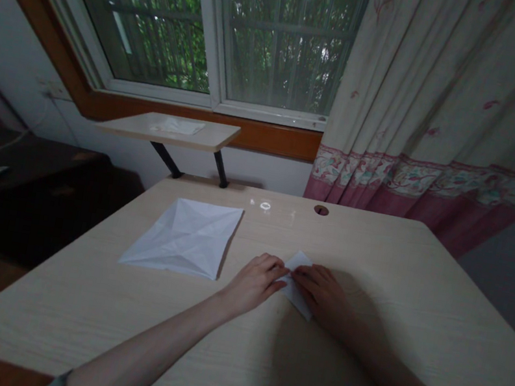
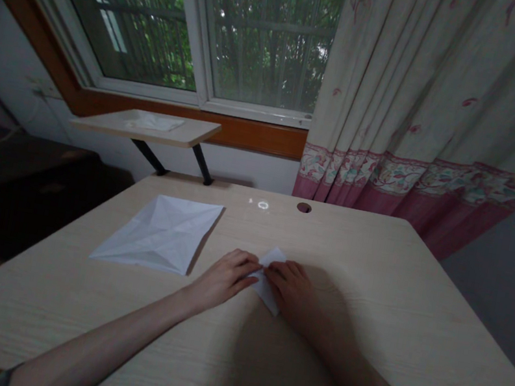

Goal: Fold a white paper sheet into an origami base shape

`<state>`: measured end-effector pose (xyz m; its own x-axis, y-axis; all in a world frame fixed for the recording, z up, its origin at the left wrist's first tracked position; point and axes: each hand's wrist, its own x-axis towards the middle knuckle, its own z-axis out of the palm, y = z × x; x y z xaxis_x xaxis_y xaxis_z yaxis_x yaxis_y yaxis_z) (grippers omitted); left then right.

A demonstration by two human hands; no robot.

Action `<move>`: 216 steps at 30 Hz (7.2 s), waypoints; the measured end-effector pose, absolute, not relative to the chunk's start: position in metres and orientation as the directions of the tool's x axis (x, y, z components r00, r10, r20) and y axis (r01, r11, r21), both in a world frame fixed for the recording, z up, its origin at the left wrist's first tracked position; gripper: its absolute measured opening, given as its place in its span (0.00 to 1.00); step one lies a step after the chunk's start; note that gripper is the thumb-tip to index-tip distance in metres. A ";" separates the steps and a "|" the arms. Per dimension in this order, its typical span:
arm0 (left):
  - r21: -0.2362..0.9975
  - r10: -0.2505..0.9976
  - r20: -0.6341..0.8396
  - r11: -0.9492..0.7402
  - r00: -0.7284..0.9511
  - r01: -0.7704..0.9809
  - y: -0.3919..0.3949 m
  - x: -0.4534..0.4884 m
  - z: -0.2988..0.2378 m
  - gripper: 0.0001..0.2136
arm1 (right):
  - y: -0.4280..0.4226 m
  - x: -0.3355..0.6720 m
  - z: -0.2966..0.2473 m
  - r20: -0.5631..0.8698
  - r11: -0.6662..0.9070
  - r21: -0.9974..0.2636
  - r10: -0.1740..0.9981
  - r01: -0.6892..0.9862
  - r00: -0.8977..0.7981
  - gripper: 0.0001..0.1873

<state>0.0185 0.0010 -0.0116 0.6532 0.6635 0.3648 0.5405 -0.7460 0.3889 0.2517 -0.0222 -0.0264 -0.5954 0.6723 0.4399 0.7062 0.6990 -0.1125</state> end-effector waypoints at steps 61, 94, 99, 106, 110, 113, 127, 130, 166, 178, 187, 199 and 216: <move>0.319 0.535 0.331 -0.839 0.777 0.442 0.005 0.013 -0.009 0.12 | -0.027 0.250 -0.015 0.414 0.717 -0.210 0.681 0.665 -0.604 0.14; 0.546 0.690 0.322 -0.695 0.648 0.468 0.003 0.020 -0.006 0.08 | -0.022 0.245 -0.022 0.369 0.590 -0.375 0.803 0.716 -0.468 0.11; 0.562 0.695 0.340 -0.690 0.633 0.456 0.003 0.019 -0.008 0.08 | -0.023 0.246 -0.019 0.368 0.598 -0.398 0.799 0.696 -0.476 0.10; 0.517 0.666 0.335 -0.721 0.666 0.461 0.003 0.016 -0.006 0.07 | -0.024 0.249 -0.021 0.415 0.632 -0.428 0.773 0.646 -0.480 0.10; 0.503 0.653 0.328 -0.732 0.682 0.460 0.003 0.014 -0.007 0.07 | -0.024 0.250 -0.022 0.429 0.648 -0.408 0.758 0.643 -0.492 0.10; 0.510 0.645 0.322 -0.735 0.693 0.447 0.004 0.012 -0.009 0.07 | -0.025 0.249 -0.022 0.442 0.665 -0.358 0.739 0.655 -0.509 0.09; 0.380 0.490 0.376 -0.856 0.786 0.352 0.007 0.001 -0.001 0.18 | -0.025 0.252 -0.020 0.375 0.567 -0.438 0.820 0.697 -0.432 0.11; 0.285 0.470 0.442 -0.881 0.764 0.377 0.008 0.002 -0.005 0.12 | -0.025 0.252 -0.021 0.346 0.541 -0.475 0.840 0.695 -0.417 0.10; 0.933 0.936 0.062 -0.177 0.346 0.313 0.009 0.014 -0.010 0.13 | -0.034 0.256 -0.008 0.832 0.577 -0.184 0.523 0.796 -0.187 0.23; 0.499 0.775 0.354 -0.630 0.524 0.595 0.004 0.012 -0.003 0.11 | -0.030 0.256 -0.012 0.595 0.683 -0.053 0.607 0.728 -0.526 0.18; 0.440 0.784 0.404 -0.618 0.471 0.652 0.003 0.012 -0.005 0.10 | -0.025 0.254 -0.019 0.489 0.737 -0.123 0.628 0.665 -0.605 0.23; 0.449 0.780 0.441 -0.620 0.443 0.644 0.002 0.012 -0.005 0.09 | -0.023 0.252 -0.023 0.389 0.706 -0.172 0.689 0.687 -0.611 0.21; 0.406 0.770 0.385 -0.637 0.509 0.656 0.004 0.012 -0.009 0.12 | -0.022 0.252 -0.027 0.358 0.683 -0.148 0.711 0.715 -0.605 0.21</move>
